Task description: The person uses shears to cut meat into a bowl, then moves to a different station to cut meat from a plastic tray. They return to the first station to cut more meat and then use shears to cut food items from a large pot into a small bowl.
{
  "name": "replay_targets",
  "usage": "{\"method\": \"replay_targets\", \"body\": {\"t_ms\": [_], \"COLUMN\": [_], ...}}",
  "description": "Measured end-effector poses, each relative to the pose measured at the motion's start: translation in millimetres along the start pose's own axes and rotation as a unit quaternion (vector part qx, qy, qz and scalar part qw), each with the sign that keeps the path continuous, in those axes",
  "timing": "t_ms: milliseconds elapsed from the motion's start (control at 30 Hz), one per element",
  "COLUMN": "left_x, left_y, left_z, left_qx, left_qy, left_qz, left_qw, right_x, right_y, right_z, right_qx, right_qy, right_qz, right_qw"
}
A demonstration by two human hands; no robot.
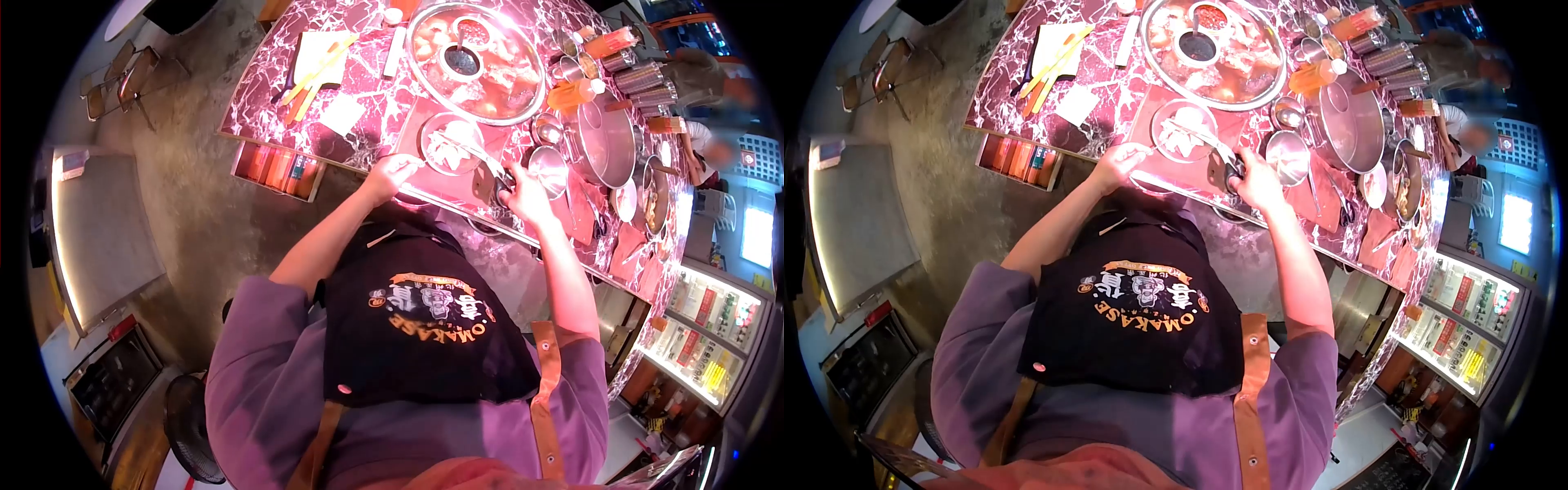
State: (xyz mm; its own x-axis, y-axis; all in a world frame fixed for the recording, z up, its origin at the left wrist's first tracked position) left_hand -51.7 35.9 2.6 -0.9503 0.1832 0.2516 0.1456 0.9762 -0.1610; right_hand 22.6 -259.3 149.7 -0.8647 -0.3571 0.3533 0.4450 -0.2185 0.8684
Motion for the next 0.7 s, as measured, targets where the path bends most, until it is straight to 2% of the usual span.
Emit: {"method": "replay_targets", "body": {"t_ms": [67,133,200,267,333,367,400,500,567,700], "left_x": [-3.6,-3.4,-3.8,-6.5,-8.8,-9.7,-10.0,-7.0,-6.5,-5.8], "left_y": [3.0,7.5,8.1,11.5,11.9,10.6,8.8,7.1,9.0,11.0], "left_z": [5.5,1.7,-0.6,2.3,6.2,6.4,7.2,4.9,1.3,-4.9], "left_qx": [-0.037,-0.066,-0.090,-0.097,-0.117,-0.134,-0.136,-0.153,-0.123,-0.092], "left_qy": [-0.025,-0.034,-0.045,-0.012,-0.019,-0.024,-0.024,-0.050,-0.021,-0.014], "left_qz": [-0.038,-0.045,-0.051,-0.030,-0.029,-0.033,-0.028,-0.039,-0.040,-0.044], "left_qw": [0.998,0.996,0.994,0.995,0.993,0.990,0.990,0.986,0.991,0.995], "right_x": [2.3,19.7,38.4,36.4,19.1,11.9,6.9,-2.8,8.0,39.5], "right_y": [-8.6,4.5,40.1,51.9,43.5,39.1,32.2,10.8,8.4,23.1], "right_z": [-19.2,-30.2,-3.9,3.4,-2.0,2.9,7.1,-12.5,-26.2,-24.5], "right_qx": [-0.003,0.029,0.051,0.112,0.125,0.113,0.108,0.036,0.041,0.013], "right_qy": [0.082,0.074,-0.033,-0.038,0.010,-0.012,0.025,0.049,0.094,0.029], "right_qz": [-0.024,-0.027,0.022,0.022,0.014,0.022,-0.001,0.027,-0.017,-0.021], "right_qw": [0.996,0.996,0.998,0.993,0.992,0.993,0.994,0.998,0.995,0.999]}}
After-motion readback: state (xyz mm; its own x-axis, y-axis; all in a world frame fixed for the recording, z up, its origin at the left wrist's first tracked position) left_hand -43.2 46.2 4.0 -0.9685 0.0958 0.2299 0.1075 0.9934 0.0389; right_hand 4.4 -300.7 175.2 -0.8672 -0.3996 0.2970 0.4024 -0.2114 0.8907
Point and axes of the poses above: each hand's wrist, its own x-axis away from the middle knuckle, its own y-axis out of the back of the hand, z = x × y, the point moved 1 cm from there along -x, towards the middle knuckle, and after that the axes turned 1 degree about z, right-handed, at the moved point
